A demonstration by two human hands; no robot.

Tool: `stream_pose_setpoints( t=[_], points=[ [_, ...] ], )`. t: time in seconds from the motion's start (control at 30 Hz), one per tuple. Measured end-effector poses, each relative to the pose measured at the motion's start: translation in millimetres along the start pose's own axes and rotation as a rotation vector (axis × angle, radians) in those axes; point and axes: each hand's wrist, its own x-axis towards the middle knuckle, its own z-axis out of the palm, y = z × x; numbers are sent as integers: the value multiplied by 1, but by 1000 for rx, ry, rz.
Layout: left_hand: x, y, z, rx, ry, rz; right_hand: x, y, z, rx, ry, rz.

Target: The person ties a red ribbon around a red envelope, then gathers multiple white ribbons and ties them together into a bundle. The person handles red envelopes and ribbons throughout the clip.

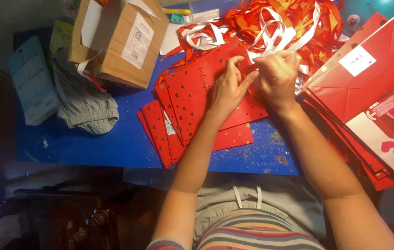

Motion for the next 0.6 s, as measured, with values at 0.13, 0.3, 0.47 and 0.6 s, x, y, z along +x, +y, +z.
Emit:
stream_pose_setpoints(
  t=[0.13, 0.3, 0.47, 0.6],
  points=[
    [1, 121, -53, 244, 213, 292, 103, -75, -99, 276, -30, 316],
    [-65, 222, 75, 180, 133, 127, 19, -30, -225, 556, -94, 244],
    [-150, 410, 125, -124, 73, 58, -34, -19, -442, 1103, -144, 691],
    [-196, 476, 111, -55, 185, 208, -51, -33, -519, 994, -300, 497]
  ],
)
